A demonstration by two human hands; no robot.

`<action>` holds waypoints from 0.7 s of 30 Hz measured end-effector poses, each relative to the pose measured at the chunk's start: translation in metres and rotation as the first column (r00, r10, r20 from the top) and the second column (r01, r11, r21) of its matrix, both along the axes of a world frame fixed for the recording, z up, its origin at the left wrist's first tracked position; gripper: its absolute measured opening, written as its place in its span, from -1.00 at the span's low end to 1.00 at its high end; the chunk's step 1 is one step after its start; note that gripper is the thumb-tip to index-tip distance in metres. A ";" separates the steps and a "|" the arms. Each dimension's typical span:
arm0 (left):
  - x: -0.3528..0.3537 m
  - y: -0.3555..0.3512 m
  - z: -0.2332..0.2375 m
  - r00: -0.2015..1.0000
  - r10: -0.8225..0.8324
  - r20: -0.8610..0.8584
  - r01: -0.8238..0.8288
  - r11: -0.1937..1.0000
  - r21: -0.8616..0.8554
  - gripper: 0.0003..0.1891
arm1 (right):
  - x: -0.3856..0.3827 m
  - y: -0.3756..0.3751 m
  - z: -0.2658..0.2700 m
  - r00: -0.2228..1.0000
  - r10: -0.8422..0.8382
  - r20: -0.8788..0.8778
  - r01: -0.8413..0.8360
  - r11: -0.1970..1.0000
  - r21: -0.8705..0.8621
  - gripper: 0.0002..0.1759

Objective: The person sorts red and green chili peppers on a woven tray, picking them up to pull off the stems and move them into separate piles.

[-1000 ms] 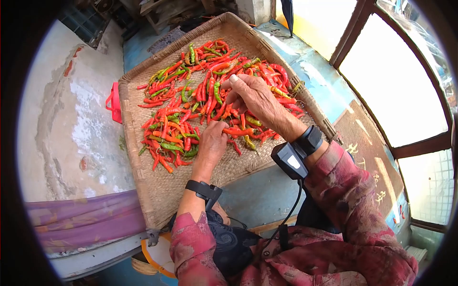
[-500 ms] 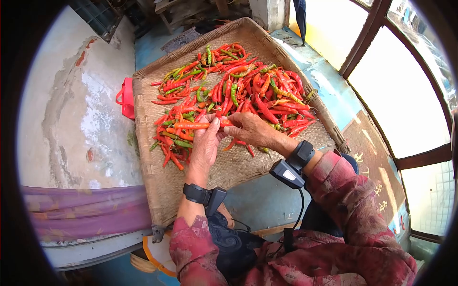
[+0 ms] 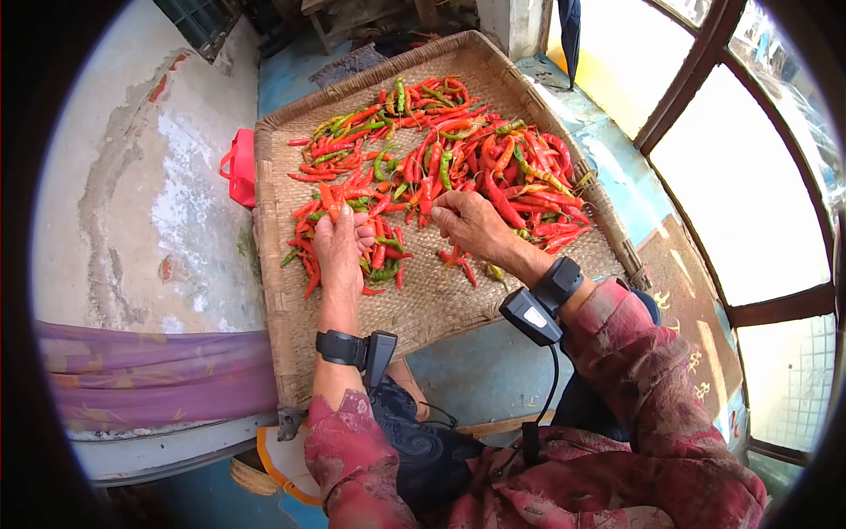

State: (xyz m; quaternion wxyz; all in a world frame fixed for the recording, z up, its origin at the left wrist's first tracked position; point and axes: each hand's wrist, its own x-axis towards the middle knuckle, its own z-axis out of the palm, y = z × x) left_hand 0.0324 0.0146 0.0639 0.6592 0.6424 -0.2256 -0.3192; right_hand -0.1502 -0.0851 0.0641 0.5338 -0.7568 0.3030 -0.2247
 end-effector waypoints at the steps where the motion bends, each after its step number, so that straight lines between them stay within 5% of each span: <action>1: 0.008 0.000 -0.003 0.993 0.112 -0.032 -0.114 0.992 -0.061 -0.57 | 0.000 -0.001 -0.001 1.000 0.000 0.000 0.000 1.000 0.000 -0.72; 3: 0.022 0.003 -0.007 0.977 0.210 0.022 -0.210 0.978 0.013 -0.46 | 0.001 -0.003 -0.003 0.999 -0.015 0.044 0.009 0.990 0.140 -0.74; 5: 0.027 0.006 -0.012 0.672 0.303 0.675 -0.492 0.865 0.102 -0.41 | 0.002 -0.004 -0.004 0.999 -0.002 0.041 -0.003 0.991 0.133 -0.74; 6: 0.023 0.008 -0.009 0.478 0.256 0.840 -0.514 0.857 0.032 -0.46 | 0.002 -0.004 -0.005 0.999 0.009 0.036 -0.014 0.992 0.128 -0.75; 7: 0.015 0.007 -0.004 0.479 0.255 0.840 -0.514 0.857 0.033 -0.46 | 0.001 -0.003 -0.003 0.999 0.009 0.035 -0.013 0.992 0.129 -0.75; 9: -0.006 0.003 0.003 0.780 -0.009 0.626 -0.088 0.988 0.123 -0.52 | 0.001 0.000 -0.001 0.997 0.016 0.082 -0.024 0.995 0.095 -0.75; 12: -0.038 -0.004 0.001 0.847 -0.216 0.486 0.135 0.971 0.198 -0.54 | 0.007 0.006 -0.003 0.991 0.030 0.128 -0.045 0.992 0.114 -0.78; 19: -0.034 -0.005 0.006 0.904 -0.266 0.335 0.249 0.964 0.092 -0.76 | 0.003 0.008 0.000 0.982 0.172 0.075 -0.178 0.980 0.084 -0.76; 21: -0.020 -0.004 0.005 0.966 -0.104 0.237 0.104 0.995 0.013 -0.80 | 0.003 0.005 -0.005 0.985 0.165 0.047 -0.168 0.984 0.058 -0.75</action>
